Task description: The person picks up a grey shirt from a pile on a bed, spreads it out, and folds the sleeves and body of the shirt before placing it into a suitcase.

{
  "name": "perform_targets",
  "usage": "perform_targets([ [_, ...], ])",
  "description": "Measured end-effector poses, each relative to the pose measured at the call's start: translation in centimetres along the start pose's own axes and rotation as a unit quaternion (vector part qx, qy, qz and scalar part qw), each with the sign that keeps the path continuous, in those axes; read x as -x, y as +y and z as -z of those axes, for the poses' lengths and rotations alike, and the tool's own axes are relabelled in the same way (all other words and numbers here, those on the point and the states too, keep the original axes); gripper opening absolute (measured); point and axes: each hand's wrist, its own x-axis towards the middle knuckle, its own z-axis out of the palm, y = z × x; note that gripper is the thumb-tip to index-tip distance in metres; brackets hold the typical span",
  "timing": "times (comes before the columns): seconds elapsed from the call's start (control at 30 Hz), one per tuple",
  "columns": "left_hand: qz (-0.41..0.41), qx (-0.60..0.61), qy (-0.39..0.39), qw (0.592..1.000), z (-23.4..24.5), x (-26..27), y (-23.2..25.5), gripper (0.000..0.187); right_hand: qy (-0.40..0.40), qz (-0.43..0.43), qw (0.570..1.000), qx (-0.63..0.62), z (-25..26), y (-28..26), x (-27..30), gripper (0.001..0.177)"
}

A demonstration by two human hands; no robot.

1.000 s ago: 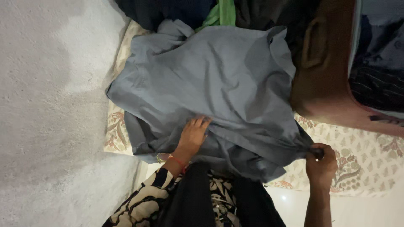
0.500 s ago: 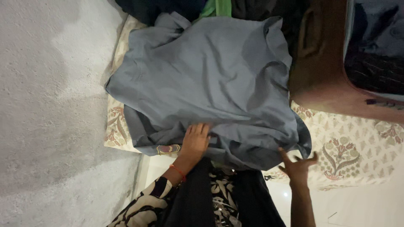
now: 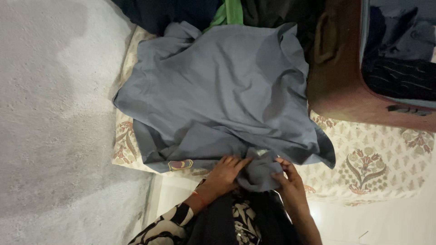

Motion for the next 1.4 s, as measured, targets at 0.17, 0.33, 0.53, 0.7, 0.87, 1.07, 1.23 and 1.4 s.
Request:
perform_targets([
  [0.17,0.101,0.131,0.141,0.976,1.8,1.1,-0.2,0.058,-0.006,-0.005,0.999,0.051,-2.3,-0.2,-0.6,0.052],
  [0.33,0.115,0.223,0.236,0.939,3.3,3.1,-0.7,0.044,-0.142,-0.026,0.958,0.248,-5.2,-0.8,-2.0,0.087],
  [0.53,0.284,0.301,0.171,0.894,2.9,4.4,-0.8,0.044,-0.264,0.09,0.875,0.397,-8.3,-0.6,-1.6,0.131],
  [0.7,0.222,0.297,0.209,0.905,5.4,5.1,0.9,0.061,-0.264,0.06,0.875,0.402,-9.7,3.4,-2.8,0.06],
  [0.87,0.111,0.116,0.28,0.946,8.8,6.3,0.4,0.097,-0.253,0.0,0.937,0.239,-10.5,7.8,-4.9,0.04],
  [1.07,0.323,0.189,0.037,0.926,11.4,10.8,-4.6,0.094,-0.282,-0.132,0.929,0.2,-16.8,9.0,-1.6,0.048],
  [1.23,0.332,0.105,0.068,0.935,11.0,17.2,-9.0,0.059,-0.348,-0.162,0.848,0.366,-21.3,7.8,1.4,0.057],
  [1.4,0.386,0.05,-0.028,0.921,8.6,23.1,-12.5,0.05,-0.374,-0.056,0.833,0.403,-21.1,12.2,0.8,0.053],
])
